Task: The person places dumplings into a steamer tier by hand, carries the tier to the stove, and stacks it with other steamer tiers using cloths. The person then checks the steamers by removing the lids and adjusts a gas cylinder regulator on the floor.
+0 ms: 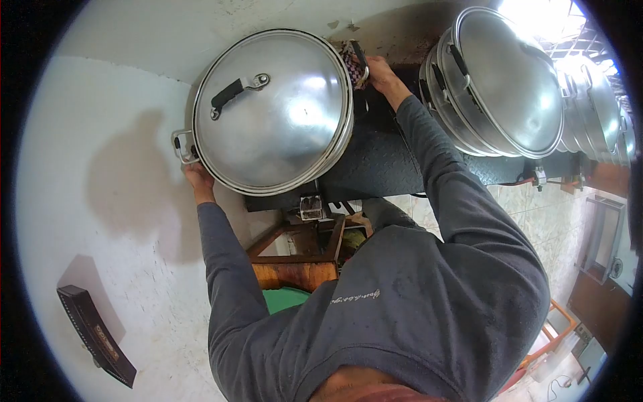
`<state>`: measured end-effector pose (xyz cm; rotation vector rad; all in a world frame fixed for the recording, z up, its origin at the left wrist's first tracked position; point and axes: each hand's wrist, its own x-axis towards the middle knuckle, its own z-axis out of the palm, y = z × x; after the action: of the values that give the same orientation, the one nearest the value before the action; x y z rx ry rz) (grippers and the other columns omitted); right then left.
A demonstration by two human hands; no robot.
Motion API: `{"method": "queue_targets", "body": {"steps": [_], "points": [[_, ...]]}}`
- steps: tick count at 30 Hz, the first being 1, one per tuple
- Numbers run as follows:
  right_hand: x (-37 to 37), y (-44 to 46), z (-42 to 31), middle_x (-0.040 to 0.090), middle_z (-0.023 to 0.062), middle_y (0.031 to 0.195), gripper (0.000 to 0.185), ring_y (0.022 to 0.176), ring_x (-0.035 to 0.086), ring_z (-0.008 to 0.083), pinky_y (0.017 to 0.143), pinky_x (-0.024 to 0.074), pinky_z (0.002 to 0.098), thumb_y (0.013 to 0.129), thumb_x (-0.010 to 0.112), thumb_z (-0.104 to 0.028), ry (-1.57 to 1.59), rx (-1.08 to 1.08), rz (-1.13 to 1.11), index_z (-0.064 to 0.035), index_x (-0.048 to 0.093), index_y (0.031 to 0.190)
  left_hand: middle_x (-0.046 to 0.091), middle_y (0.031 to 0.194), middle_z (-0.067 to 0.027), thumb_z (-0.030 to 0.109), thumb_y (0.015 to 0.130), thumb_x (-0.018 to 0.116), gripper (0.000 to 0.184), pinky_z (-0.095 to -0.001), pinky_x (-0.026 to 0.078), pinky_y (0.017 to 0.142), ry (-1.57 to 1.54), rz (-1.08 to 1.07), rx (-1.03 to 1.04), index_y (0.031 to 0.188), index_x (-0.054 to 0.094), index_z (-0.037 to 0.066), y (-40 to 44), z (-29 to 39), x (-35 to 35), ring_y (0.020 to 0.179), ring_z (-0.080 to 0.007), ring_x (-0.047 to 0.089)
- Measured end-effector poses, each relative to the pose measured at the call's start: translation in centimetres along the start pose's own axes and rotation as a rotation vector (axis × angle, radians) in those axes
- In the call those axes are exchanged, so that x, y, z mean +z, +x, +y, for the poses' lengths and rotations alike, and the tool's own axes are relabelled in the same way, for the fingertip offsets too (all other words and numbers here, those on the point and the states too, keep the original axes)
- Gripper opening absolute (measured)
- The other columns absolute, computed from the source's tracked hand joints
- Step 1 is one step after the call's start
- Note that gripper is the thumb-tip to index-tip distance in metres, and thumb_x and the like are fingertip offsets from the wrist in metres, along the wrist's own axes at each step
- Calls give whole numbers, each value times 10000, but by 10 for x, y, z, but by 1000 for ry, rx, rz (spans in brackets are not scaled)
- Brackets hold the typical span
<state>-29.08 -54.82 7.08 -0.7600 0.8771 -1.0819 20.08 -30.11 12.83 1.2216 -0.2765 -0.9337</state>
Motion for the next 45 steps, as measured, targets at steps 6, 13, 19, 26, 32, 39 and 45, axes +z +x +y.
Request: {"method": "queue_targets", "body": {"steps": [6, 13, 19, 26, 32, 39, 45], "points": [[7, -17, 0, 658, 131, 936, 250, 785, 642, 221, 660, 522, 357, 885, 526, -97, 40, 25, -31, 79, 621, 1035, 527, 1284, -126, 467, 941, 285, 555, -459, 327, 1040, -37, -159, 28, 1263, 495, 67, 45, -8, -54, 1198, -323, 460], [16, -18, 4, 654, 150, 955, 242, 800, 643, 217, 660, 526, 361, 877, 530, -75, 5, 20, 13, 82, 622, 1037, 529, 1281, -119, 472, 937, 295, 560, -451, 353, 1026, -50, -149, 42, 1272, 487, 67, 30, 0, -44, 1174, -319, 483], [11, -10, 9, 647, 176, 974, 260, 825, 645, 235, 692, 530, 376, 891, 537, -92, -75, -19, 17, 100, 611, 1051, 571, 1217, -139, 482, 940, 295, 582, -441, 406, 972, 12, -177, 37, 1245, 509, 35, 35, 3, -41, 1118, -315, 527], [18, -30, -3, 644, 189, 980, 271, 824, 647, 244, 693, 538, 363, 894, 534, -84, -34, -15, 11, 107, 600, 1074, 498, 1314, -136, 485, 943, 287, 594, -438, 342, 1032, 75, -174, 48, 1315, 447, 50, 24, 6, -39, 1196, -323, 459], [14, -19, 15, 656, 158, 957, 271, 800, 651, 238, 697, 538, 356, 886, 556, -111, 70, -14, -10, 100, 609, 1048, 506, 1301, -147, 441, 957, 260, 578, -419, 358, 1023, 73, -124, -35, 1316, 436, 22, 24, 6, -42, 1193, -315, 467], [15, -28, 16, 646, 44, 809, 275, 677, 593, 138, 592, 476, 288, 829, 693, -225, 120, -5, -13, 26, 651, 932, 517, 1289, -143, 425, 961, 264, 556, -422, 392, 997, 85, -129, 38, 1297, 453, 24, 17, 8, -31, 1158, -309, 501], [7, -17, 21, 658, 109, 931, 276, 786, 645, 194, 681, 532, 338, 919, 562, -187, 57, -55, 37, 58, 630, 1024, 521, 1291, -127, 410, 969, 278, 533, -424, 397, 993, 51, -116, 122, 1316, 441, 39, 31, -5, -30, 1169, -301, 497]]}}
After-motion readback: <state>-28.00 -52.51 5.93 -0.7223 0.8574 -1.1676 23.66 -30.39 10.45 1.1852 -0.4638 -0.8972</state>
